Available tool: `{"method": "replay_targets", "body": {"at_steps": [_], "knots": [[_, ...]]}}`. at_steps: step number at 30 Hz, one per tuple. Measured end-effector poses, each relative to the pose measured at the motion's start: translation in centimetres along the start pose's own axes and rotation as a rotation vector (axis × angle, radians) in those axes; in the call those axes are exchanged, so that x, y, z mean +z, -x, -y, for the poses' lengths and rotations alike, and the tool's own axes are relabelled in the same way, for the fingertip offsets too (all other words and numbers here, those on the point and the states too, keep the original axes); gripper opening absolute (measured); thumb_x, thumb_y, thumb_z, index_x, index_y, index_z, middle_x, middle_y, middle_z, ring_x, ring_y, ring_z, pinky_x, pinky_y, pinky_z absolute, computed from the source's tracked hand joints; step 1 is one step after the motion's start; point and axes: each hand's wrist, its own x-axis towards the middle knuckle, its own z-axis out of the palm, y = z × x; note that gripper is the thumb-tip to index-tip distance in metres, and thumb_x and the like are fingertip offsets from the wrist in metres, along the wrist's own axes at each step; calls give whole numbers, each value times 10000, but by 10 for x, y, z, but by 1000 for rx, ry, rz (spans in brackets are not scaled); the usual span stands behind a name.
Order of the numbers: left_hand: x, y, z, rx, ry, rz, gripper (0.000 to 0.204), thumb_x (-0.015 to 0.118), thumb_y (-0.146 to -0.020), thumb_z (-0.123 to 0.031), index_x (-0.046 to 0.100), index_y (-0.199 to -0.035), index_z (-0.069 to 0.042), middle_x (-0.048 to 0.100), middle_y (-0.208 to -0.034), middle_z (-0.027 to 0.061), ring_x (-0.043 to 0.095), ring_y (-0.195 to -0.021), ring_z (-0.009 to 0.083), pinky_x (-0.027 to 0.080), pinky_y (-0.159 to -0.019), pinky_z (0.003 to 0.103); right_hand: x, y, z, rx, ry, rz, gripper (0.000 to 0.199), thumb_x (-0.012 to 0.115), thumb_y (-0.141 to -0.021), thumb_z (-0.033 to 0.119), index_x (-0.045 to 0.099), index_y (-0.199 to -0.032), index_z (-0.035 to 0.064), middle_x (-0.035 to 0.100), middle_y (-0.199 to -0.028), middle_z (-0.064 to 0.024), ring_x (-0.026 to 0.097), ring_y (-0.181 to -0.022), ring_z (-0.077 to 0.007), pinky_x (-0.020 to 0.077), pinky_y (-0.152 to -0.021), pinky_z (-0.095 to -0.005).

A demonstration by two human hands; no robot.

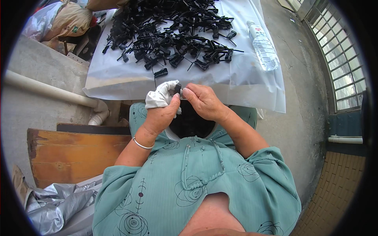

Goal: The person is manually wiping and inspecting small black plastic components at a workstation.

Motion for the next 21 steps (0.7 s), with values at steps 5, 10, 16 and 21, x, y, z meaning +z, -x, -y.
{"method": "replay_targets", "body": {"at_steps": [5, 10, 16, 21], "knots": [[4, 0, -1, 344, -561, -80, 273, 569, -798, -40, 552, -1058, 42, 612, -901, 128, 598, -748, 178, 488, -676, 262, 8, 3, -3, 18, 124, 15, 244, 486, -908, 163, 522, -736, -7, 425, -589, -107, 393, -550, -128, 364, -513, -298], [3, 3, 7, 362, -435, -83, 269, 568, -802, -43, 540, -1059, 32, 604, -886, 114, 588, -770, 203, 474, -737, 278, 14, 8, -5, 113, -66, -3, 235, 500, -902, 176, 537, -752, -2, 452, -598, -85, 402, -570, -119, 379, -528, -287], [-8, -1, -4, -95, 186, 10, 276, 491, -880, -52, 434, -1150, -31, 538, -817, 15, 477, -614, 76, 427, -559, 198, -9, 6, -3, 205, 218, 221, 151, 572, -841, 146, 599, -862, -1, 537, -657, -109, 491, -590, -161, 426, -580, -280], [-5, -1, 0, -17, -21, -21, 278, 430, -895, -50, 425, -1173, -28, 544, -808, 22, 421, -556, 45, 371, -487, 179, -11, 6, -10, -116, 135, 70, 144, 632, -773, 122, 620, -853, 3, 614, -730, -149, 592, -644, -263, 454, -577, -322]]}}
